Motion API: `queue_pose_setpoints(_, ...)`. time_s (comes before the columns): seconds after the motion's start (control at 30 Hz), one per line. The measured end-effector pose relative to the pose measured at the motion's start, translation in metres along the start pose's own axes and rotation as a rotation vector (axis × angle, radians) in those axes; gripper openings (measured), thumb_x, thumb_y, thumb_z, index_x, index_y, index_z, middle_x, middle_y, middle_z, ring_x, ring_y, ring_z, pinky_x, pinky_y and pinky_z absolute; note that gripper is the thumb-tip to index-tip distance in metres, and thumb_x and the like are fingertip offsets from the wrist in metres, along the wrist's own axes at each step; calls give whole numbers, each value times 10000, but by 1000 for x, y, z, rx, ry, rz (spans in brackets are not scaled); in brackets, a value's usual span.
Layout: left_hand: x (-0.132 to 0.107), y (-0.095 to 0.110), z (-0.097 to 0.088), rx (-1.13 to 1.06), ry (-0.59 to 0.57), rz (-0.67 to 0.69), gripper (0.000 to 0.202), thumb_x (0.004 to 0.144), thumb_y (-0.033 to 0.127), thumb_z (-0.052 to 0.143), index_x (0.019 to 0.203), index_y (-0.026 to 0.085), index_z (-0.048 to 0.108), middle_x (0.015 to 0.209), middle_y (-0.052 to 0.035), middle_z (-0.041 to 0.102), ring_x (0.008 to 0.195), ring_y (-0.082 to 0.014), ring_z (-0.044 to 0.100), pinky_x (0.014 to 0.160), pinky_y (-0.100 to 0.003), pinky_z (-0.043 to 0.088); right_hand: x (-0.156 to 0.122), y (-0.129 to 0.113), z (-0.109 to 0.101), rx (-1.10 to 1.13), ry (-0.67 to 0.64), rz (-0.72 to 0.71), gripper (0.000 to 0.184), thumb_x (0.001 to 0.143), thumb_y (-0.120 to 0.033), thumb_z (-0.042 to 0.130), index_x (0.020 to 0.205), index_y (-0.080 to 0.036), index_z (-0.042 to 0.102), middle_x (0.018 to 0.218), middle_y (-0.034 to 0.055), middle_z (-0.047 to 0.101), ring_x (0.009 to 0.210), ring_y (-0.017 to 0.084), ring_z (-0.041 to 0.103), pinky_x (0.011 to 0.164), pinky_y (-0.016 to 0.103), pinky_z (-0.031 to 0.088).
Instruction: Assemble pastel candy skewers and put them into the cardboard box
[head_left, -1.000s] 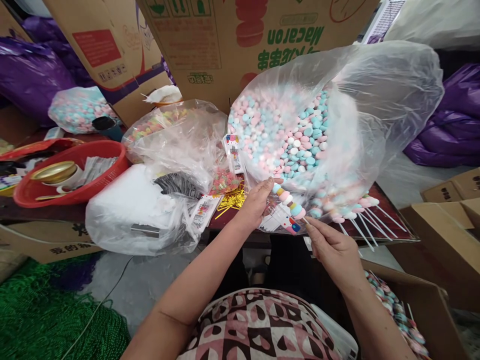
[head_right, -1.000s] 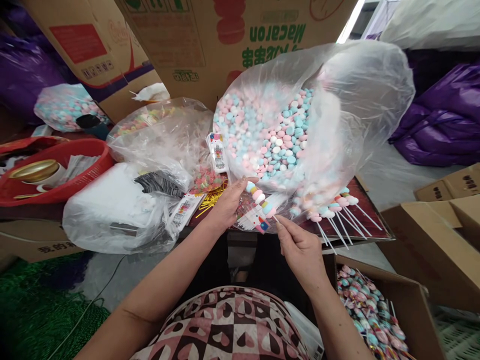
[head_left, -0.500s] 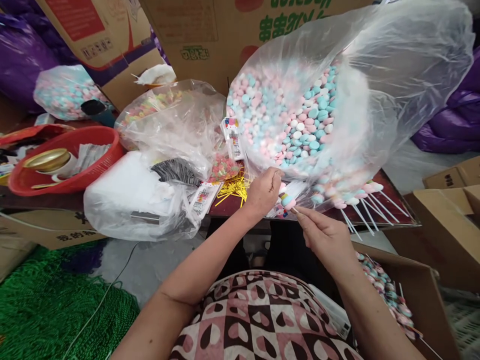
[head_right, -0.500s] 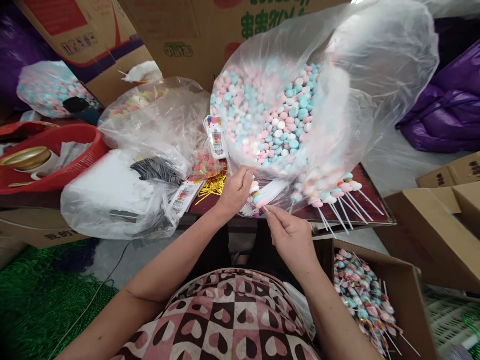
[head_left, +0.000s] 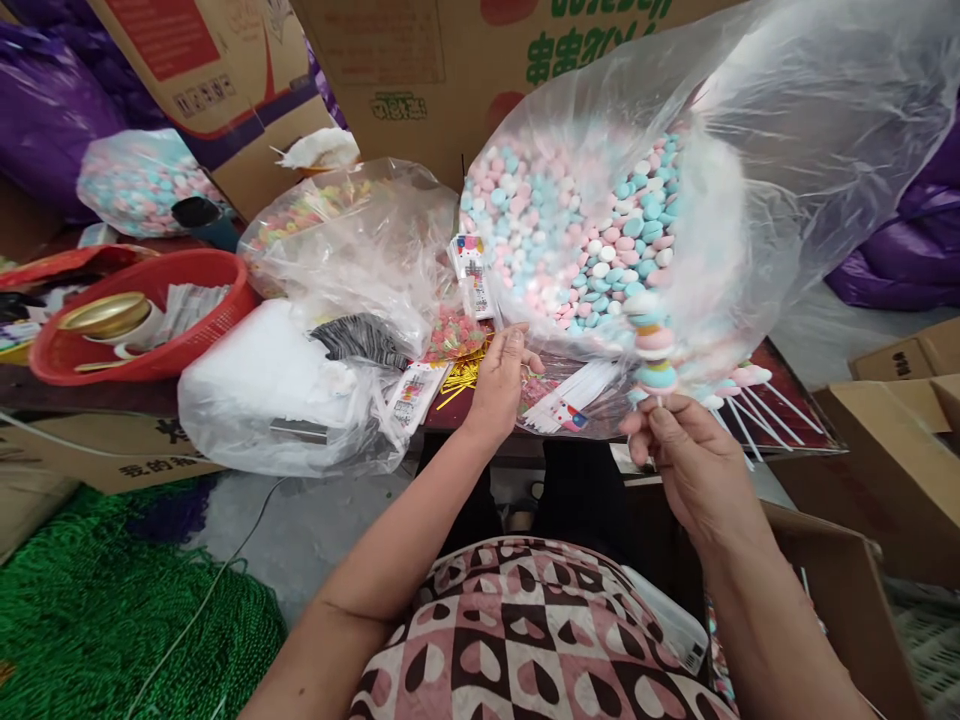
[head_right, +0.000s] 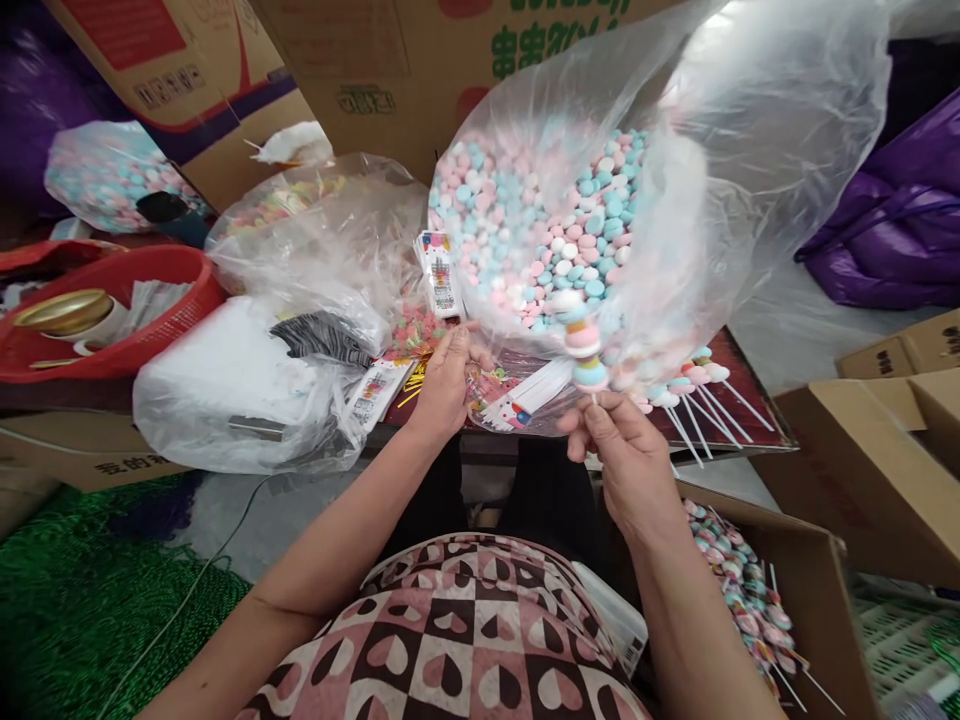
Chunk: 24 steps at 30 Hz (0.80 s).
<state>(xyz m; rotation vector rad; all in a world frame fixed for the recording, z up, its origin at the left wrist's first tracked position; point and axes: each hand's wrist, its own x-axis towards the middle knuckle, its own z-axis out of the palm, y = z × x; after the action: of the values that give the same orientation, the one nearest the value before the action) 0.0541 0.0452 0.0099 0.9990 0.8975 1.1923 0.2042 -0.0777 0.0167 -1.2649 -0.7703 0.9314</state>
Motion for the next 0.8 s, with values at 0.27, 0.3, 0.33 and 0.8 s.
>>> queue_pose_setpoints(0.27,-8,-3,3,-102,35,115,370,918,527,511,1063,203,614,581,44,530,521,-88,449,526,-205,368,-3,14,35,235,94,161,301,744,-386,762,961,-189,696,587,-93,335,436,18,192,387,156,129)
queue_pose_setpoints(0.3,-9,-2,4,-128,40,116,361,915,523,522,1055,203,617,581,44,529,520,-85,450,522,-202,369,-5,15,38,234,80,176,323,750,-404,756,981,-186,696,593,-93,330,440,20,183,389,159,125)
queue_pose_setpoints(0.33,-10,-1,5,-158,46,109,353,911,517,533,1045,202,620,582,44,531,519,-82,453,519,-198,372,-6,15,40,230,66,189,336,754,-417,753,990,-184,695,594,-93,324,443,21,178,391,163,125)
queue_pose_setpoints(0.8,7,6,-22,-649,95,-364,255,908,431,584,903,181,629,526,84,441,332,-5,253,343,-157,178,-50,-3,-32,-426,-292,48,340,920,-469,564,995,-190,743,505,-31,432,468,98,387,434,235,269)
